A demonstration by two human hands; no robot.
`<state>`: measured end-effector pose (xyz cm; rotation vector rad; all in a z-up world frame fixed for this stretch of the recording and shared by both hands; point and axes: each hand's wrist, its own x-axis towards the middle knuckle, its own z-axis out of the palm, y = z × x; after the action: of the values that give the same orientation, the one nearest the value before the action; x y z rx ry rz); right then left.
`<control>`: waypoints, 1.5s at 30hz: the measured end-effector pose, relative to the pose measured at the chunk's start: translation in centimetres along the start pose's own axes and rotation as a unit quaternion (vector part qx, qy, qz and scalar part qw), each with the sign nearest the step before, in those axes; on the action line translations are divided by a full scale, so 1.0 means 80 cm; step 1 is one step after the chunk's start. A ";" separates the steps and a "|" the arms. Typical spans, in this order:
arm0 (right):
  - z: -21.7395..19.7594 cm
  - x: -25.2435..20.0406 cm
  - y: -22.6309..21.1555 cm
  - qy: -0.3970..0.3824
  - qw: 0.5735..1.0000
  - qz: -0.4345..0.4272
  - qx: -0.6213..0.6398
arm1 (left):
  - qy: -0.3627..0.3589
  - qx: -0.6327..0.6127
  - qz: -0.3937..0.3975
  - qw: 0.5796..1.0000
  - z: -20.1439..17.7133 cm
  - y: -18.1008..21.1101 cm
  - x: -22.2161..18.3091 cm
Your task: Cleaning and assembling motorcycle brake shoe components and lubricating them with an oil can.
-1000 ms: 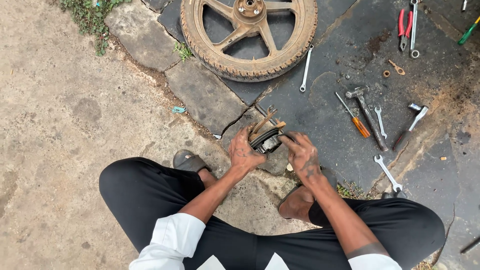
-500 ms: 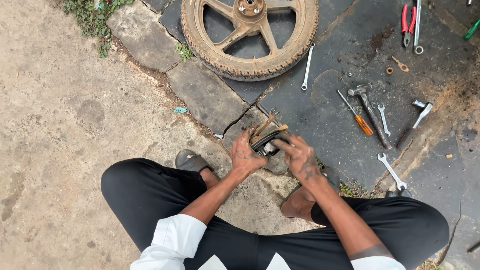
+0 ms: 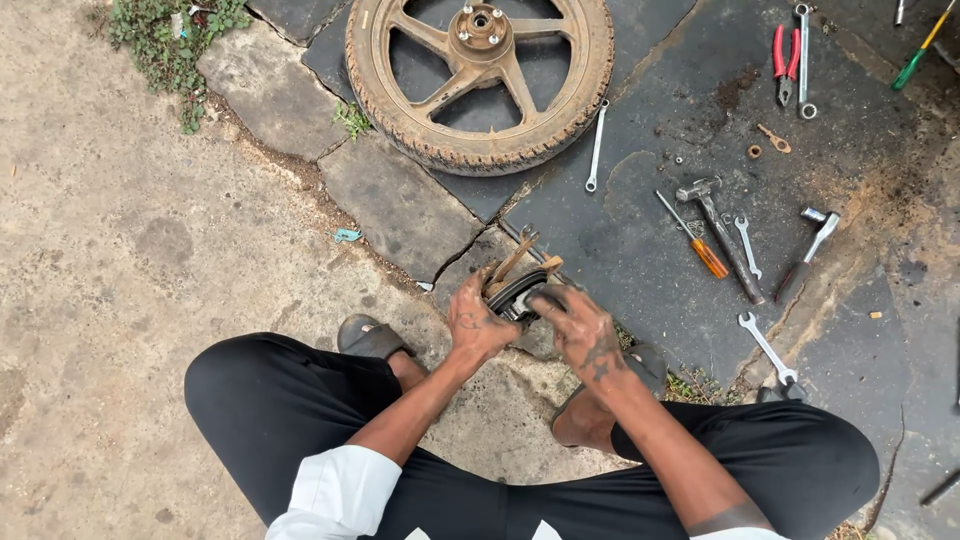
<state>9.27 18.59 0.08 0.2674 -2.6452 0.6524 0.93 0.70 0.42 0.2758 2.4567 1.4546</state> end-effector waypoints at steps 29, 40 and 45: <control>-0.002 0.013 -0.005 0.004 0.997 0.067 0.042 | -0.006 -0.008 -0.003 1.000 0.007 -0.025 0.010; 0.010 -0.008 0.008 0.023 1.000 0.006 0.014 | -0.012 0.008 -0.030 0.999 0.015 -0.035 -0.006; 0.020 -0.009 0.058 -0.005 0.902 0.393 0.177 | 0.040 0.048 0.022 0.998 0.028 -0.069 0.016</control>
<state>8.14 21.91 -3.37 -0.7505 -2.5645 1.3770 0.33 0.29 -5.59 0.2993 2.6045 1.3928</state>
